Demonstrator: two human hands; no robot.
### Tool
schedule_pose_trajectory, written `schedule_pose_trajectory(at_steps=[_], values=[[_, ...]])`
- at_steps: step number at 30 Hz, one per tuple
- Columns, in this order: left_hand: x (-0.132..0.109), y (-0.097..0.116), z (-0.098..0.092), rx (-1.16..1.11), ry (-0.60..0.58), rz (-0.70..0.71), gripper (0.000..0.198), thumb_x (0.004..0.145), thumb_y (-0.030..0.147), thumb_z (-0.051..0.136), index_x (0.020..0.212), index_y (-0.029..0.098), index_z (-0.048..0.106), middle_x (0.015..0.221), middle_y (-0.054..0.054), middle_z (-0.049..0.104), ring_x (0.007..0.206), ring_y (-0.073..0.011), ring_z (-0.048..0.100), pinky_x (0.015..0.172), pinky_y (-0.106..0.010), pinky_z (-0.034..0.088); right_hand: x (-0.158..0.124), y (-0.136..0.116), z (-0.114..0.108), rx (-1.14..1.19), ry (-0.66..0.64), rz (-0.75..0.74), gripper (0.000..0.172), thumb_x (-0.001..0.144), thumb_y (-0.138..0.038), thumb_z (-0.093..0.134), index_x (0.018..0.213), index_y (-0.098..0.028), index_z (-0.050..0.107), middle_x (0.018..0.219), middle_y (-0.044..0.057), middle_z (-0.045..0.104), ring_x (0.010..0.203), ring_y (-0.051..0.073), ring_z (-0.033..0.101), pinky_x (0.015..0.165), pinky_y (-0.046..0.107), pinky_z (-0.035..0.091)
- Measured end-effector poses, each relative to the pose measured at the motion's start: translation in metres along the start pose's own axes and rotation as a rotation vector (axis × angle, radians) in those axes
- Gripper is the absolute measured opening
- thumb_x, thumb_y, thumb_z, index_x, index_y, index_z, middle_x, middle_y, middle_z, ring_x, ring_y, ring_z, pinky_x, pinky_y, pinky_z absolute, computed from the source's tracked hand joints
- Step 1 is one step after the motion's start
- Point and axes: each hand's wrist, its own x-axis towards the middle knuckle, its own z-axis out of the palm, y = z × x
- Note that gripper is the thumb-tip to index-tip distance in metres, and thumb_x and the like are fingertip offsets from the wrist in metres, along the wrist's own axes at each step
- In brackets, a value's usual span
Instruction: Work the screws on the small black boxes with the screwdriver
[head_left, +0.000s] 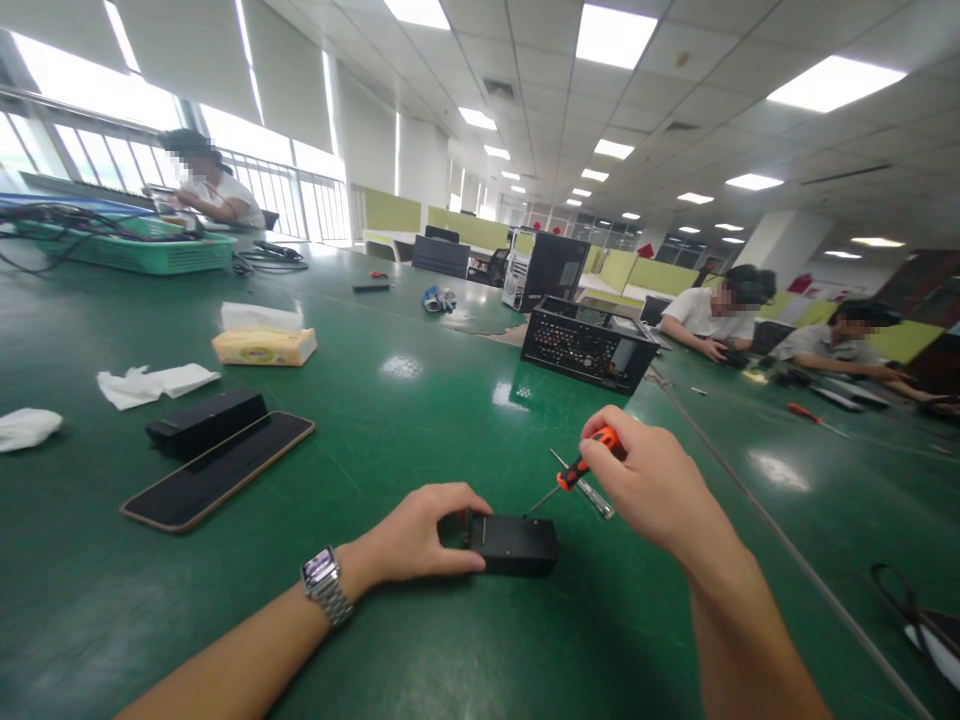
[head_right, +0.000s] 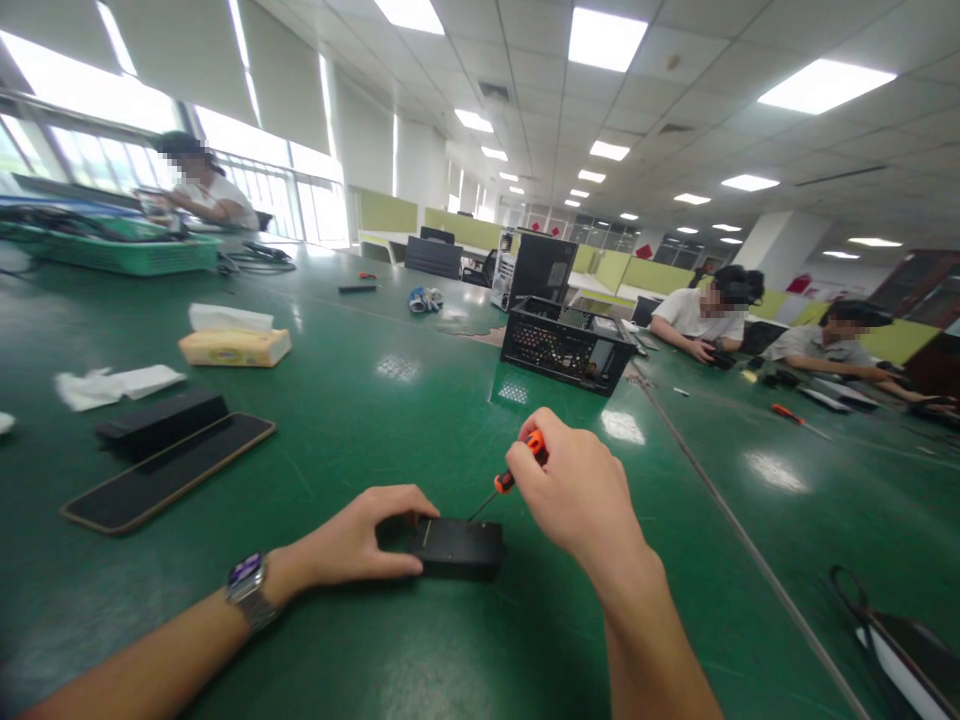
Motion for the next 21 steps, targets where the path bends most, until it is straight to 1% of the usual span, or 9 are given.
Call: schedule_pose_trajectory(at_steps=[2,4,6,13,18,21], values=[[0.0,0.0,0.0,-0.006,-0.003,0.004,0.045,0.073,0.045,0.075,0.109,0.02,0.063,0.097,-0.003,0.064,0.086,-0.0183,0.059,0.078,-0.027,0.045,-0.002,-0.005,0.0,0.08,-0.018,-0.035,0.016,0.082,-0.034,0.046,0.076,-0.024,0.057,0.062,-0.001,0.06,0.056,0.016,0.05,0.053,0.025,0.028],[0.0,0.0,0.0,-0.012,0.0,0.007,0.045,0.073,0.045,0.074,0.109,0.02,0.063,0.097,-0.003,0.064,0.084,-0.0175,0.059,0.077,-0.027,0.045,-0.004,-0.009,0.001,0.122,-0.071,-0.071,0.016,0.081,-0.034,0.046,0.074,-0.024,0.057,0.061,-0.002,0.059,0.055,0.015,0.049,0.053,0.025,0.029],[0.0,0.0,0.0,-0.012,0.005,0.008,0.045,0.074,0.045,0.074,0.109,0.02,0.063,0.096,-0.003,0.064,0.083,-0.017,0.058,0.076,-0.026,0.045,-0.005,-0.012,0.002,0.109,-0.102,-0.082,0.016,0.081,-0.033,0.046,0.073,-0.024,0.057,0.061,-0.002,0.058,0.055,0.015,0.049,0.052,0.025,0.029],[-0.001,0.0,0.0,-0.018,-0.004,0.013,0.045,0.075,0.046,0.073,0.11,0.02,0.063,0.096,-0.003,0.064,0.081,-0.0168,0.058,0.074,-0.026,0.044,-0.007,-0.012,0.003,0.047,-0.108,-0.051,0.017,0.082,-0.034,0.046,0.074,-0.024,0.057,0.062,-0.001,0.058,0.056,0.015,0.049,0.054,0.025,0.03],[0.0,0.0,0.0,-0.021,-0.012,0.005,0.045,0.076,0.048,0.072,0.11,0.019,0.063,0.095,-0.004,0.064,0.082,-0.0173,0.058,0.074,-0.026,0.044,-0.006,-0.014,0.005,0.03,-0.142,-0.071,0.016,0.084,-0.033,0.045,0.078,-0.024,0.056,0.066,0.0,0.061,0.06,0.016,0.054,0.056,0.025,0.031],[0.0,-0.001,0.0,-0.018,-0.015,0.007,0.045,0.076,0.049,0.071,0.109,0.02,0.063,0.096,-0.004,0.064,0.083,-0.0177,0.057,0.074,-0.026,0.044,-0.008,-0.017,0.004,-0.006,-0.148,-0.074,0.02,0.087,-0.039,0.044,0.081,-0.025,0.057,0.068,-0.001,0.063,0.062,0.016,0.055,0.057,0.026,0.031]])
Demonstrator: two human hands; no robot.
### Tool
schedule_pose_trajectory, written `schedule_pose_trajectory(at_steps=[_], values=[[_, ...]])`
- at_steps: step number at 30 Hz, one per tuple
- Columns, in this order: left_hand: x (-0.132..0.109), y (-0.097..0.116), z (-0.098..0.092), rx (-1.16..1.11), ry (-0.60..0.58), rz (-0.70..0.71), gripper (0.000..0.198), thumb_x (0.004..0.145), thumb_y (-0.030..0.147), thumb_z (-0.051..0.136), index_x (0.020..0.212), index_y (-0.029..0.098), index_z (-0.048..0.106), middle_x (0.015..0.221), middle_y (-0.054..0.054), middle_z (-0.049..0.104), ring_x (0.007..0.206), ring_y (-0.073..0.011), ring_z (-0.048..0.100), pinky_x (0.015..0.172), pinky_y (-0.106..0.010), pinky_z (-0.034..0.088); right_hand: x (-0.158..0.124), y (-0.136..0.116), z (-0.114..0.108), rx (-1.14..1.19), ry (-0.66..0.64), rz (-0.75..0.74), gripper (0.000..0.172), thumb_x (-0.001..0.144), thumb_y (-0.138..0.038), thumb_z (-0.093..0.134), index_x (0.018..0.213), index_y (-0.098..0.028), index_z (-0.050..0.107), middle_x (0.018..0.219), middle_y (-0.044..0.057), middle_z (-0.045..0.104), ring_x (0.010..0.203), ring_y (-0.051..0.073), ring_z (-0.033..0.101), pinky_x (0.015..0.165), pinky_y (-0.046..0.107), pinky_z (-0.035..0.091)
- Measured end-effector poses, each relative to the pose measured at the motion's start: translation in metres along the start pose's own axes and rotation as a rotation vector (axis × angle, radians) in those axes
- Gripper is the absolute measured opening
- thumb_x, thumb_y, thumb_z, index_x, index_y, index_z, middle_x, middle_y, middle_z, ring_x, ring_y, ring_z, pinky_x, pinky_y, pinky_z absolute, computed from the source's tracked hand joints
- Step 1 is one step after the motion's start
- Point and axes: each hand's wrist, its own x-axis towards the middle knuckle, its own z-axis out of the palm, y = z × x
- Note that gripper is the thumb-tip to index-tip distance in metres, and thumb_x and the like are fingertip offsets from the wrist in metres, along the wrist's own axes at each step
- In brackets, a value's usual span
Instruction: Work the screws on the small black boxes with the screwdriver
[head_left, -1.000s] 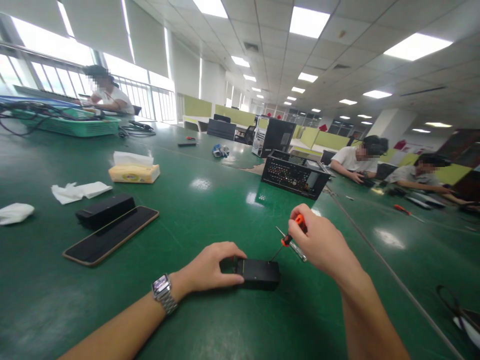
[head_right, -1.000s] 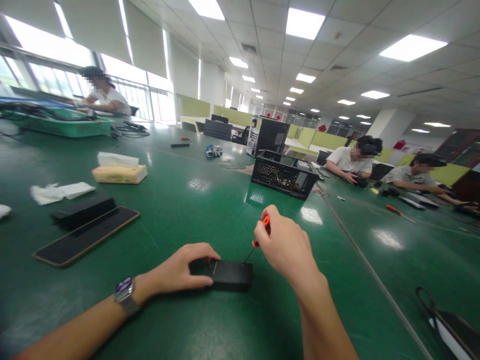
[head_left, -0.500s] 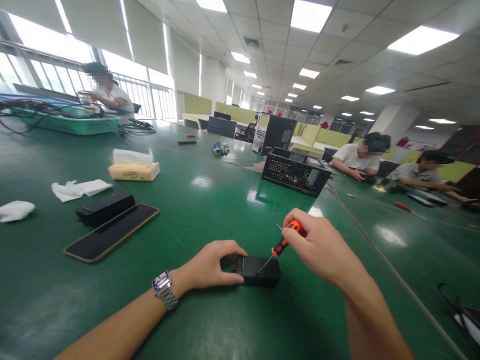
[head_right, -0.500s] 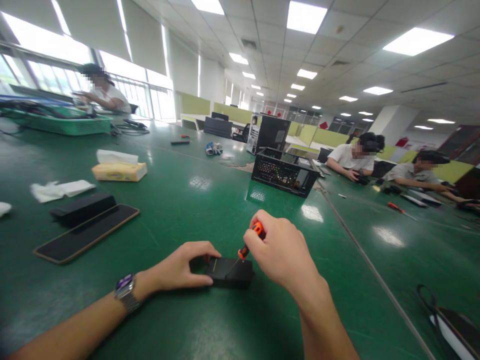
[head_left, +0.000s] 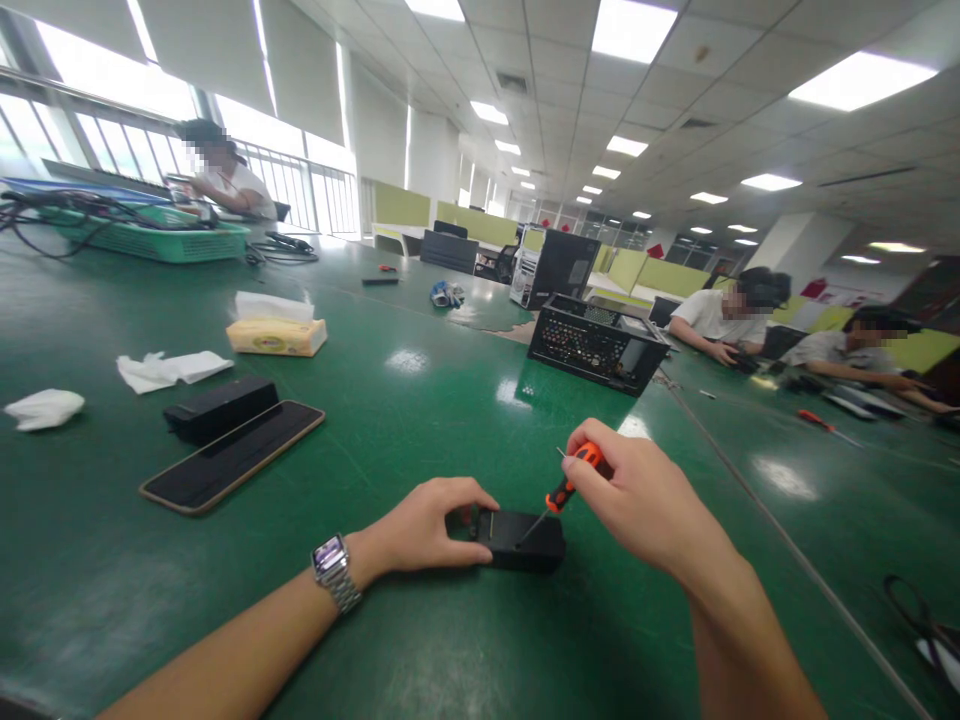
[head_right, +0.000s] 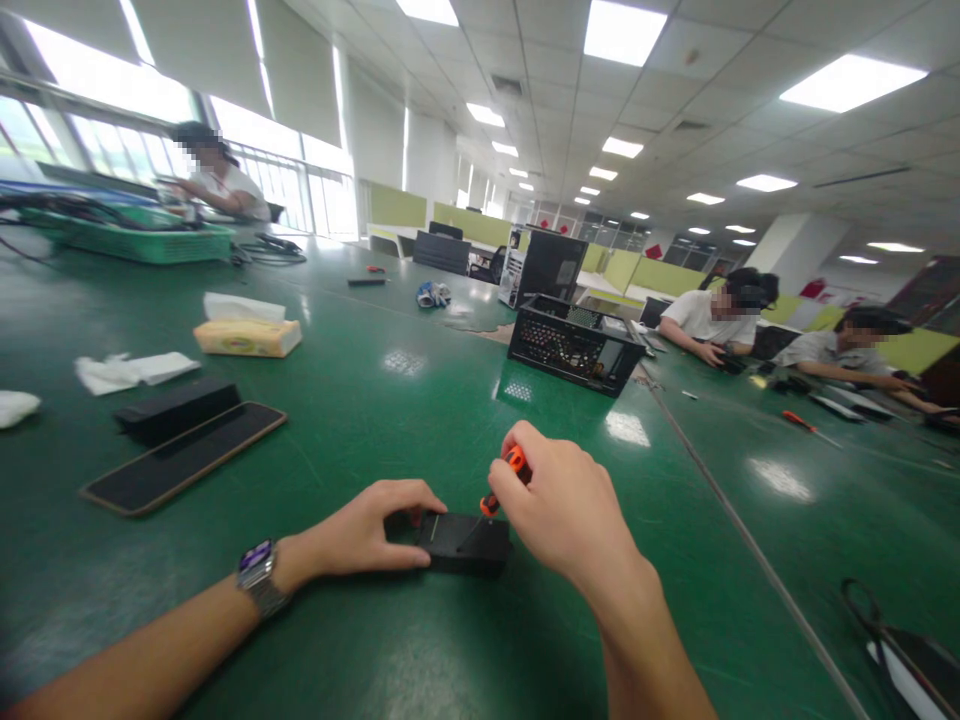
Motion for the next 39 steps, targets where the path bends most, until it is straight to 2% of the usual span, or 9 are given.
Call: schedule_pose_trajectory(at_steps=[3,5,10,16,22,25,29,31,39], values=[[0.0002,0.0005,0.0001,-0.008,0.0,0.002,0.045,0.077,0.05,0.07,0.109,0.02,0.063,0.095,-0.004,0.063,0.081,-0.0171,0.056,0.073,-0.026,0.044,-0.0033,-0.0043,-0.0014,-0.013,-0.017,-0.013,0.033,0.09,-0.052,0.039,0.082,-0.026,0.057,0.068,-0.001,0.064,0.064,0.017,0.057,0.058,0.026,0.03],[0.0003,0.001,0.0001,-0.014,0.0,0.002,0.045,0.077,0.05,0.07,0.109,0.02,0.063,0.094,-0.004,0.063,0.08,-0.017,0.056,0.073,-0.026,0.045,-0.0048,-0.0066,-0.0011,-0.017,-0.009,-0.022,0.037,0.092,-0.054,0.036,0.081,-0.026,0.057,0.068,-0.001,0.064,0.065,0.018,0.058,0.058,0.026,0.029],[0.0001,0.001,0.0002,-0.02,-0.003,-0.013,0.046,0.076,0.049,0.071,0.109,0.019,0.063,0.094,-0.004,0.063,0.08,-0.017,0.056,0.073,-0.026,0.045,-0.0052,-0.0094,0.0029,-0.045,0.025,-0.039,0.024,0.093,-0.042,0.039,0.088,-0.027,0.057,0.07,-0.001,0.065,0.065,0.017,0.057,0.057,0.026,0.027],[0.0,0.0003,0.0006,-0.023,0.001,-0.026,0.045,0.075,0.048,0.072,0.109,0.019,0.063,0.095,-0.004,0.063,0.08,-0.0167,0.056,0.073,-0.026,0.045,-0.0047,-0.0079,0.0032,-0.02,0.003,-0.076,0.014,0.089,-0.034,0.042,0.089,-0.026,0.053,0.068,-0.003,0.062,0.059,0.014,0.051,0.055,0.026,0.025],[-0.0002,-0.0002,0.0012,-0.025,0.002,-0.021,0.045,0.076,0.048,0.072,0.11,0.019,0.062,0.093,-0.003,0.062,0.079,-0.016,0.057,0.074,-0.026,0.045,-0.0062,-0.0073,0.0007,0.033,-0.022,-0.119,0.013,0.085,-0.026,0.044,0.092,-0.026,0.054,0.074,-0.003,0.063,0.065,0.015,0.052,0.056,0.026,0.027],[-0.0004,-0.0001,0.0013,-0.03,-0.002,-0.024,0.045,0.076,0.048,0.071,0.109,0.02,0.062,0.093,-0.003,0.063,0.079,-0.0163,0.057,0.073,-0.026,0.045,-0.0064,-0.0084,0.0001,0.05,-0.02,-0.143,0.016,0.086,-0.027,0.044,0.095,-0.027,0.056,0.079,-0.003,0.064,0.07,0.016,0.055,0.06,0.026,0.03],[-0.0003,0.0006,0.001,-0.028,-0.002,-0.02,0.044,0.077,0.049,0.07,0.109,0.02,0.062,0.095,-0.003,0.063,0.08,-0.0166,0.056,0.073,-0.026,0.045,-0.0059,-0.0102,0.0014,0.045,-0.004,-0.122,0.025,0.09,-0.047,0.044,0.099,-0.03,0.058,0.079,-0.002,0.066,0.072,0.018,0.058,0.062,0.027,0.032],[-0.0001,0.0007,0.0008,-0.024,0.003,-0.02,0.044,0.076,0.05,0.07,0.108,0.02,0.063,0.095,-0.003,0.063,0.079,-0.0166,0.056,0.073,-0.026,0.045,-0.0053,-0.0104,0.0032,0.023,0.005,-0.096,0.029,0.091,-0.051,0.041,0.096,-0.03,0.059,0.075,-0.001,0.066,0.07,0.018,0.059,0.06,0.026,0.031],[-0.0007,0.0011,0.0005,-0.024,0.004,-0.029,0.044,0.076,0.048,0.071,0.109,0.02,0.063,0.093,-0.003,0.063,0.078,-0.0163,0.057,0.072,-0.026,0.045,-0.004,-0.0092,0.005,-0.011,0.014,-0.072,0.014,0.088,-0.032,0.045,0.092,-0.025,0.056,0.067,-0.002,0.062,0.057,0.014,0.051,0.053,0.025,0.024]])
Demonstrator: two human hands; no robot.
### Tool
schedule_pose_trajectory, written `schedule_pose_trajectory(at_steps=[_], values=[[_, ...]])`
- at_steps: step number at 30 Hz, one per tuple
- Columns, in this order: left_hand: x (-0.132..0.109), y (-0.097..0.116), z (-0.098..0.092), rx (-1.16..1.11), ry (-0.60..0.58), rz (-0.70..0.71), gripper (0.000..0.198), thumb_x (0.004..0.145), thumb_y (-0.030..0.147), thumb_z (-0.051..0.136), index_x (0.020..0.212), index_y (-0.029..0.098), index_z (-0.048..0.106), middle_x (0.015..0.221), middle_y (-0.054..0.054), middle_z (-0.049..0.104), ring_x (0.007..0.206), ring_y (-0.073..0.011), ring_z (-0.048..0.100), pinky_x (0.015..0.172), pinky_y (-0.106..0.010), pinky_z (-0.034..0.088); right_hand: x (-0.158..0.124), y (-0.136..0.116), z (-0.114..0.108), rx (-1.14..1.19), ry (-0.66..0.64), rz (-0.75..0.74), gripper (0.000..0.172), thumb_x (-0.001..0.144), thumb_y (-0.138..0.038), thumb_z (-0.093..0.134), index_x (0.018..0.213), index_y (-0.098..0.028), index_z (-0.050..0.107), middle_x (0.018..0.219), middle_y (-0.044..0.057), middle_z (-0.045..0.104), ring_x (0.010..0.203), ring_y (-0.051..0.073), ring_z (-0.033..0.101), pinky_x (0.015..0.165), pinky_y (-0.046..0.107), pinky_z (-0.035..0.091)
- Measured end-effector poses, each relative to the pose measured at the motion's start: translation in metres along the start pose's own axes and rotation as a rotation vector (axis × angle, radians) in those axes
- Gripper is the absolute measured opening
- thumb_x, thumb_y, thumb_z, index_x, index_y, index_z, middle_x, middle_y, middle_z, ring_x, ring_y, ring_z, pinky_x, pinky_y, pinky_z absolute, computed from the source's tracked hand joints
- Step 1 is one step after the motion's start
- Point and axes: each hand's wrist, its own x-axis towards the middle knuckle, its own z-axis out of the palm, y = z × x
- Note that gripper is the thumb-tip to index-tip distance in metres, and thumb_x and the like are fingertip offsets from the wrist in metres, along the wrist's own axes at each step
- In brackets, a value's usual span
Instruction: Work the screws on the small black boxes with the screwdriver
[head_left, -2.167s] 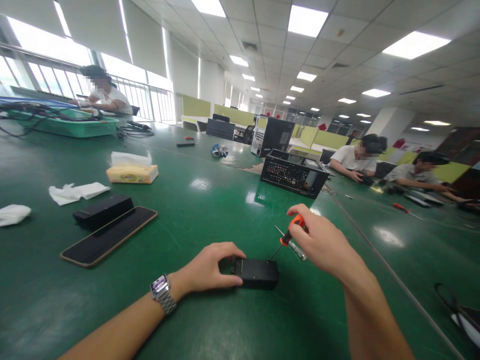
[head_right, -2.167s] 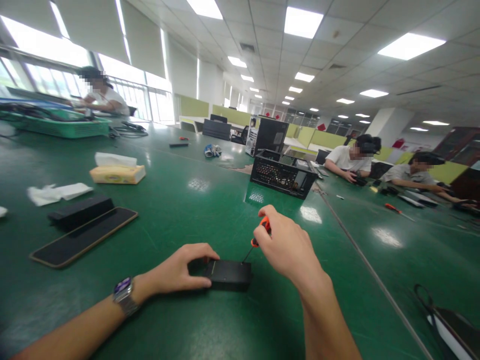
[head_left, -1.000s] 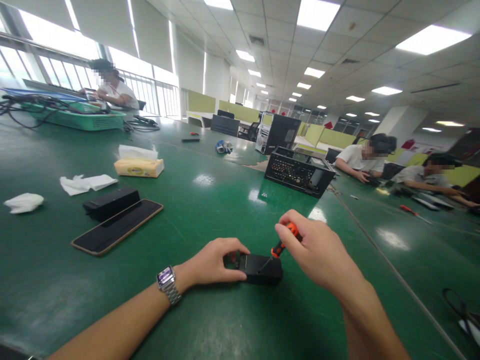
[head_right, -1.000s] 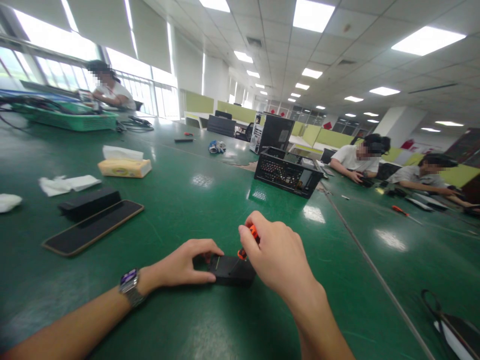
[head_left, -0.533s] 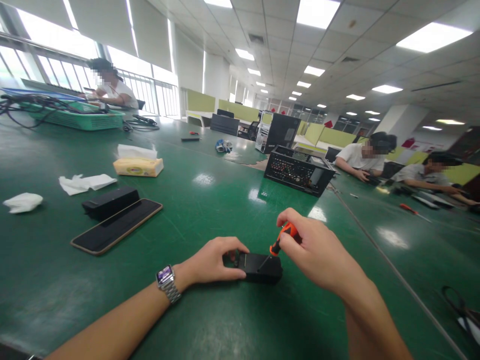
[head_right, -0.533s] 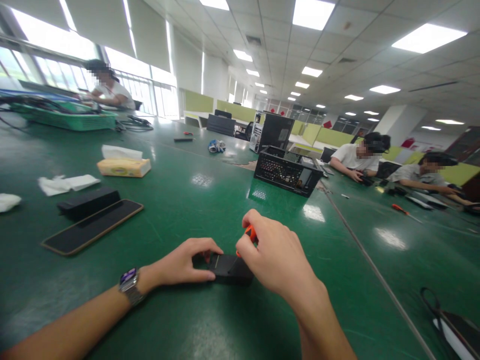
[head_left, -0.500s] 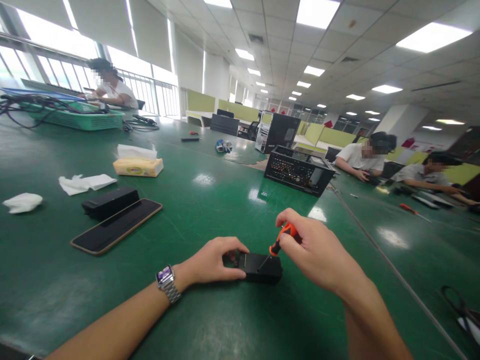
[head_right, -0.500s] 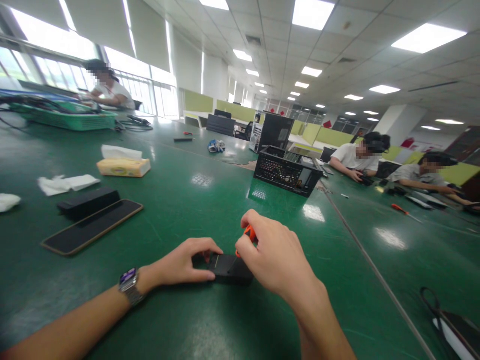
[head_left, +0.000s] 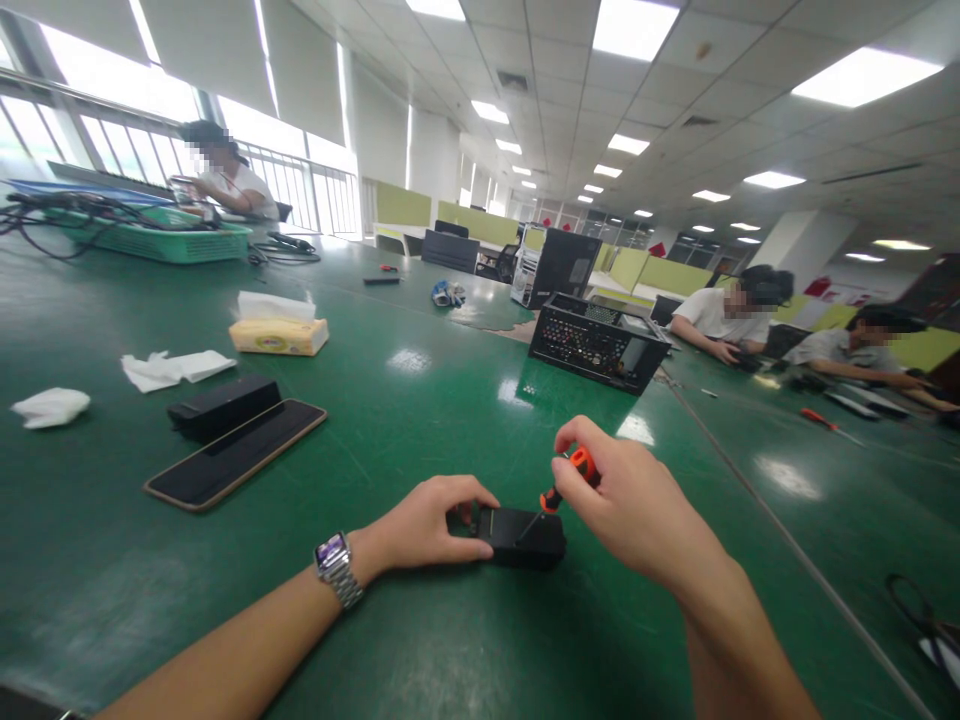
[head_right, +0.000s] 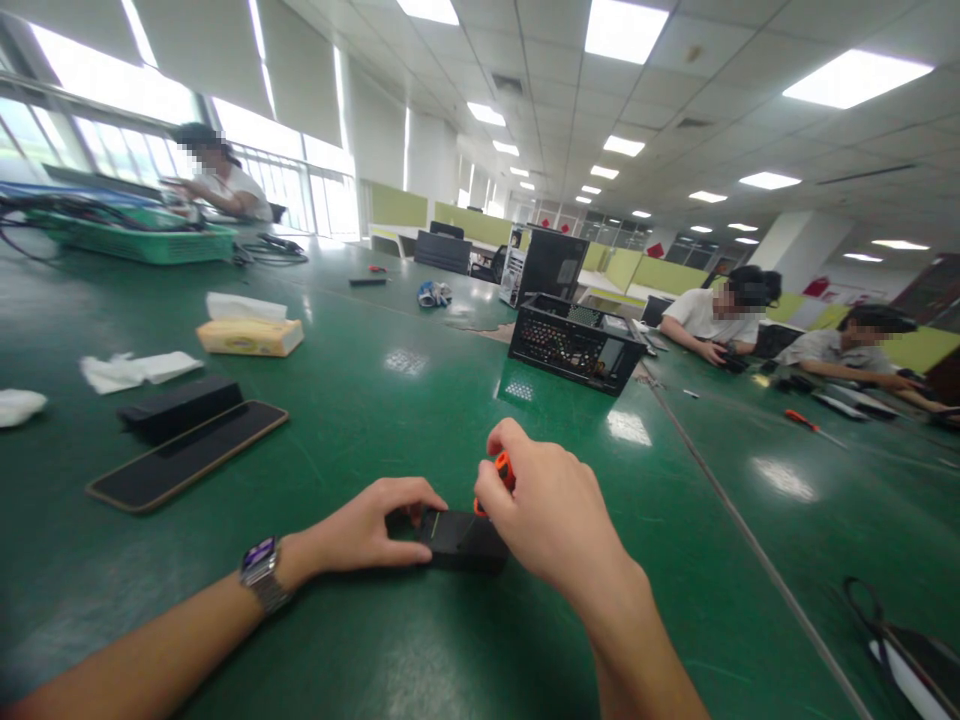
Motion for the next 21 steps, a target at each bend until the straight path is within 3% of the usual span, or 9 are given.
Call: schedule_pose_trajectory(at_steps=[9,16,21], values=[[0.0003,-0.0003,0.0008,-0.009,0.004,0.006,0.043,0.076,0.047,0.071,0.108,0.019,0.063,0.092,-0.003,0.063,0.078,-0.0162,0.057,0.073,-0.026,0.045,-0.002,0.0012,-0.0041,0.096,-0.022,-0.067,0.019,0.08,-0.023,0.048,0.096,-0.025,0.058,0.081,-0.001,0.066,0.07,0.016,0.056,0.061,0.026,0.033],[0.0003,0.0004,0.0007,-0.012,0.009,0.01,0.042,0.077,0.046,0.071,0.108,0.019,0.062,0.091,-0.003,0.063,0.078,-0.0161,0.057,0.073,-0.026,0.045,-0.0018,0.0016,-0.0018,0.192,-0.007,-0.127,0.039,0.082,-0.025,0.052,0.121,-0.029,0.058,0.117,0.003,0.066,0.097,0.021,0.062,0.082,0.032,0.043],[0.0003,0.0007,0.001,-0.002,0.009,0.005,0.043,0.077,0.048,0.07,0.107,0.018,0.063,0.091,-0.003,0.063,0.077,-0.0161,0.056,0.071,-0.025,0.045,0.001,0.0019,-0.0001,0.202,-0.03,-0.091,0.033,0.09,-0.042,0.048,0.117,-0.029,0.061,0.097,0.004,0.072,0.087,0.021,0.065,0.077,0.032,0.045]])
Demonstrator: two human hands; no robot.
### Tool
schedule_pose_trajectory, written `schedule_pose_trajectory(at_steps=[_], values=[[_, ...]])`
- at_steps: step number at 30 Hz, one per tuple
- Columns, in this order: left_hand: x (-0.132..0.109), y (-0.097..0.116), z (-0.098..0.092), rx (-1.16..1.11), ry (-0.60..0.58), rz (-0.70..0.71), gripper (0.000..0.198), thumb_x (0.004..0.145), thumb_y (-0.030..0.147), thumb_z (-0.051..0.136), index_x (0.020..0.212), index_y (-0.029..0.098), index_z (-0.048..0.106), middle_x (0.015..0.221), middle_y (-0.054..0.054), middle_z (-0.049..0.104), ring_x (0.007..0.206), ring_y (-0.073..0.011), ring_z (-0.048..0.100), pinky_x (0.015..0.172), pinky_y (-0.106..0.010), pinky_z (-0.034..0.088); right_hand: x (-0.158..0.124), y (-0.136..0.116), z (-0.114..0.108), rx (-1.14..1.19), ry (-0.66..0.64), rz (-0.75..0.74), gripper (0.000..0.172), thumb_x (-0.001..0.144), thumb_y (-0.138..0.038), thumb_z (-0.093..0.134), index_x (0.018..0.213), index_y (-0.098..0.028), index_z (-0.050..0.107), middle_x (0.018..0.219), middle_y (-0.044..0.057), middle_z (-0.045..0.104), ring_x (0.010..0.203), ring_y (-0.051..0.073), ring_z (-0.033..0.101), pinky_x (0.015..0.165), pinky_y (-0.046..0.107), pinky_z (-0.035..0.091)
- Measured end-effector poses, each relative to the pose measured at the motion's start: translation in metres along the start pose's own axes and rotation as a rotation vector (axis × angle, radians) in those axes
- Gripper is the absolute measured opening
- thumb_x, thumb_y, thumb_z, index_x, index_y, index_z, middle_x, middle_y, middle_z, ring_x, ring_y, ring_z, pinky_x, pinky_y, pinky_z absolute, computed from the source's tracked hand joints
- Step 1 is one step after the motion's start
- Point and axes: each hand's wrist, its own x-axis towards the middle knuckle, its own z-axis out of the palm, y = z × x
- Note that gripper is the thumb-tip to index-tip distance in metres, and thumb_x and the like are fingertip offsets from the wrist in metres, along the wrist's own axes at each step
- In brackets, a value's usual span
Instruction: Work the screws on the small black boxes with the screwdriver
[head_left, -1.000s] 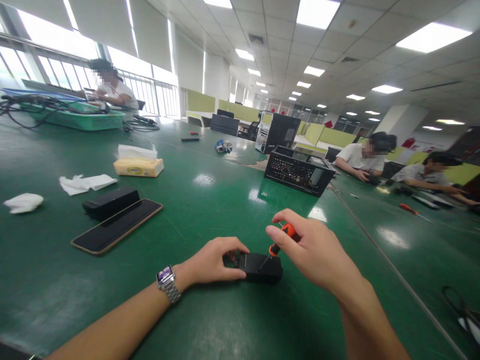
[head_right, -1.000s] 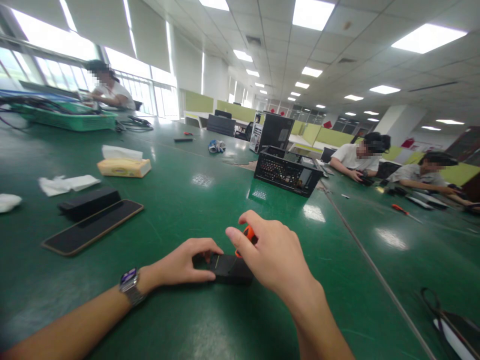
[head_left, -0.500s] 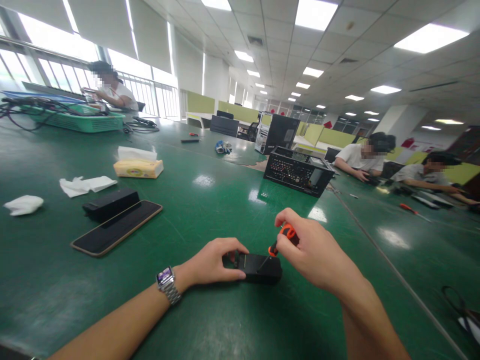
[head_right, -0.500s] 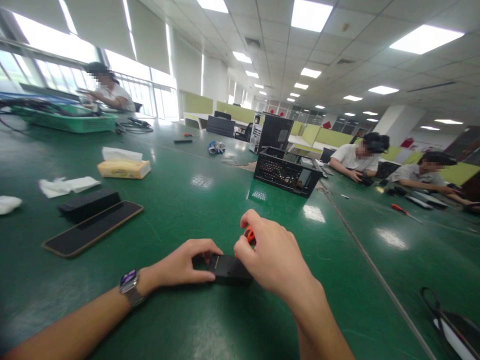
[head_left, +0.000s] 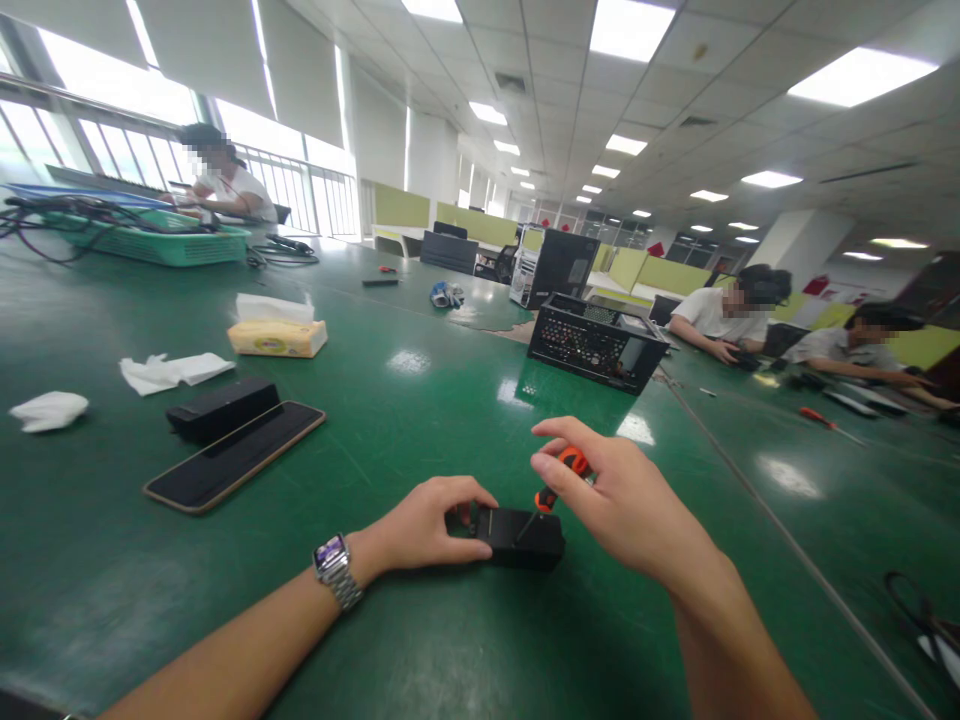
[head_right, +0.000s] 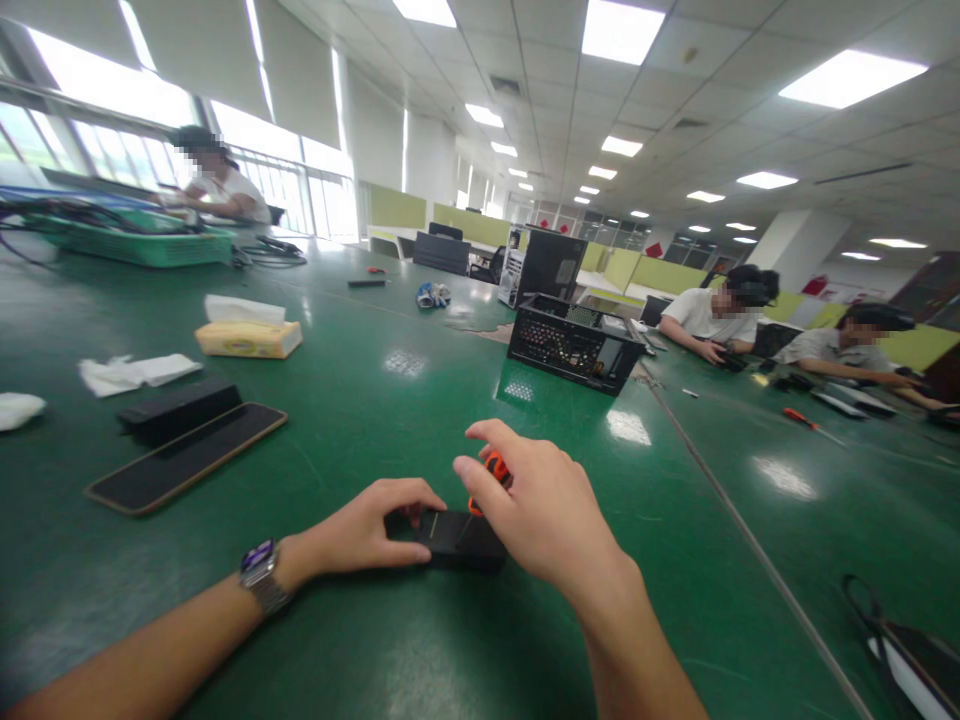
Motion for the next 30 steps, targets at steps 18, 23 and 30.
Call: schedule_pose_trajectory(at_steps=[18,23,30], values=[[0.0,0.001,-0.001,-0.026,-0.001,0.002,0.042,0.076,0.045,0.071,0.107,0.018,0.063,0.091,-0.003,0.064,0.077,-0.016,0.058,0.073,-0.026,0.046,-0.003,-0.002,-0.001,0.033,0.009,-0.022,0.04,0.079,-0.019,0.049,0.116,-0.026,0.06,0.105,0.003,0.069,0.086,0.018,0.062,0.071,0.028,0.042],[0.0,0.001,-0.002,-0.003,-0.002,-0.012,0.043,0.076,0.046,0.071,0.109,0.019,0.063,0.091,-0.003,0.063,0.078,-0.0161,0.057,0.072,-0.026,0.045,0.006,0.027,-0.01,0.1,-0.028,0.07,0.023,0.081,-0.028,0.05,0.096,-0.023,0.067,0.069,-0.001,0.065,0.058,0.015,0.059,0.054,0.025,0.041],[0.0,0.001,-0.002,0.001,0.001,-0.004,0.044,0.074,0.045,0.073,0.109,0.02,0.063,0.093,-0.003,0.064,0.078,-0.0164,0.058,0.073,-0.026,0.046,0.032,0.099,-0.003,0.219,0.283,0.247,0.031,0.081,-0.046,0.052,0.081,-0.017,0.064,0.052,-0.001,0.057,0.043,0.014,0.054,0.047,0.027,0.041]])
